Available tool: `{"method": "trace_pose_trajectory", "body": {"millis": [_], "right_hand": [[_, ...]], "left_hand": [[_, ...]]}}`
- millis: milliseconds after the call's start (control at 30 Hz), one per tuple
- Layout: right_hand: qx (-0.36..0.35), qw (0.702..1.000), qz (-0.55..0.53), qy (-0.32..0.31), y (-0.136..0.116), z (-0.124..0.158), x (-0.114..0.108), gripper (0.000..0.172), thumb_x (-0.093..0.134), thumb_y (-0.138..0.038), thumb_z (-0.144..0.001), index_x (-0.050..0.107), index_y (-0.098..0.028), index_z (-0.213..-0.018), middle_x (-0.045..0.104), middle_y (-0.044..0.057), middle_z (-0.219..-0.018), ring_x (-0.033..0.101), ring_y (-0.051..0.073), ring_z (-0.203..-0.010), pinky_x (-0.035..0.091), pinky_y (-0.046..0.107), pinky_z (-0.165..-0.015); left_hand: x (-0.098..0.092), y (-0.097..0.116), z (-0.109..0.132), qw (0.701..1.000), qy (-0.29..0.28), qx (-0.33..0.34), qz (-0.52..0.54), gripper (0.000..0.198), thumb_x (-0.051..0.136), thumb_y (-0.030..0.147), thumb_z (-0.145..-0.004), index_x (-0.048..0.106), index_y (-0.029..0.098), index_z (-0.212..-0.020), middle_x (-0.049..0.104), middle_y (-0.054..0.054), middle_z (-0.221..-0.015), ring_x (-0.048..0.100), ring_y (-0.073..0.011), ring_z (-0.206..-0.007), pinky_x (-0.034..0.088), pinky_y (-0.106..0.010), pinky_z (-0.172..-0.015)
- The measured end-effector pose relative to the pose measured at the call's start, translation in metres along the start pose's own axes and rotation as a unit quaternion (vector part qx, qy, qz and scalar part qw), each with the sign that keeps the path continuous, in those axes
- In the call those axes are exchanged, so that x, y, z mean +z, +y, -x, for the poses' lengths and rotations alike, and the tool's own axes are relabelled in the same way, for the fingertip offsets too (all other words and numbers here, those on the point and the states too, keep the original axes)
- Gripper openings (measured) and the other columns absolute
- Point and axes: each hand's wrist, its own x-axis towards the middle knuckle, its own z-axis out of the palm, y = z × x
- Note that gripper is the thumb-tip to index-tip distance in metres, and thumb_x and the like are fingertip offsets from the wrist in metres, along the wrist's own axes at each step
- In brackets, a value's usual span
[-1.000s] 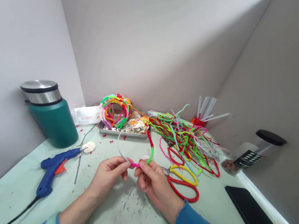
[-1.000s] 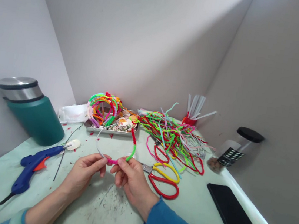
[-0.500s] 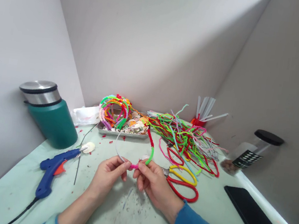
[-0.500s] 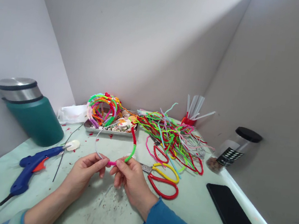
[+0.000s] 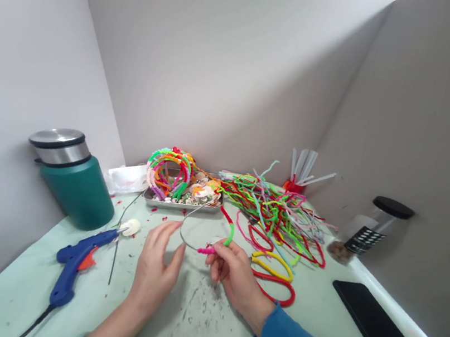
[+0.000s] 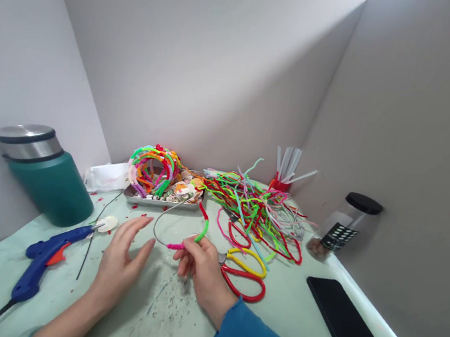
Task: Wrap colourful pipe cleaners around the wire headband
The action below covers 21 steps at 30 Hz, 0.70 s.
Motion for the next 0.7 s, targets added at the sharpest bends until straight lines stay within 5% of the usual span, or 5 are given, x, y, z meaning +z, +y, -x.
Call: {"method": "trace_pose_trajectory", "body": {"millis": [100, 233, 400, 533, 700], "right_hand": [[-0.006, 1.0, 0.005, -0.004, 0.0, -0.001, -0.001, 0.02, 0.057, -0.034, -0.075, 0.05, -0.016, -0.075, 0.06, -0.001, -0.057, 0.046, 0.006, -0.036, 0.031, 0.016, -0.034], [-0.016, 0.998, 0.056, -0.009, -0.003, -0.002, -0.004, 0.016, 0.053, -0.03, -0.075, 0.048, -0.016, -0.068, 0.052, -0.006, -0.047, 0.04, 0.005, -0.032, 0.029, 0.016, -0.032], [0.009, 0.985, 0.166, -0.036, -0.008, -0.006, -0.008, 0.012, 0.05, -0.026, -0.075, 0.049, -0.016, -0.069, 0.05, -0.007, -0.044, 0.039, 0.005, -0.03, 0.027, 0.015, -0.031], [0.024, 0.968, 0.243, -0.059, -0.007, -0.01, -0.012, 0.015, 0.048, -0.029, -0.077, 0.05, -0.017, -0.069, 0.051, -0.006, -0.046, 0.039, 0.005, -0.03, 0.028, 0.015, -0.031], [-0.01, 0.913, 0.402, -0.061, -0.019, -0.01, -0.019, 0.031, 0.045, -0.043, -0.083, 0.053, -0.017, -0.07, 0.058, -0.003, -0.054, 0.042, 0.006, -0.035, 0.03, 0.018, -0.037]], "left_hand": [[-0.002, 0.003, 0.001, 0.978, -0.087, 0.173, -0.078, 0.023, 0.052, 0.018, -0.08, 0.059, 0.023, -0.101, 0.06, -0.006, -0.107, 0.044, -0.0247, -0.114, 0.028, -0.048, -0.099], [0.001, 0.001, 0.003, 0.96, -0.143, 0.229, -0.071, 0.02, 0.046, 0.015, -0.085, 0.061, 0.022, -0.095, 0.064, -0.001, -0.077, 0.057, -0.0146, -0.074, 0.032, -0.045, -0.095], [0.005, 0.004, 0.009, 0.956, -0.243, 0.161, -0.034, 0.022, 0.041, 0.026, -0.087, 0.062, 0.021, -0.092, 0.06, -0.004, -0.072, 0.056, -0.0154, -0.066, 0.042, -0.025, -0.061], [0.005, 0.013, 0.01, 0.949, -0.308, 0.065, -0.012, 0.03, 0.035, 0.031, -0.089, 0.061, 0.02, -0.082, 0.061, -0.003, -0.07, 0.056, -0.0138, -0.063, 0.04, -0.021, -0.06], [0.006, 0.015, 0.006, 0.951, -0.307, -0.015, -0.016, 0.037, 0.036, 0.039, -0.087, 0.057, 0.019, -0.065, 0.051, 0.002, -0.054, 0.048, -0.0124, -0.052, 0.034, -0.02, -0.052]]}}
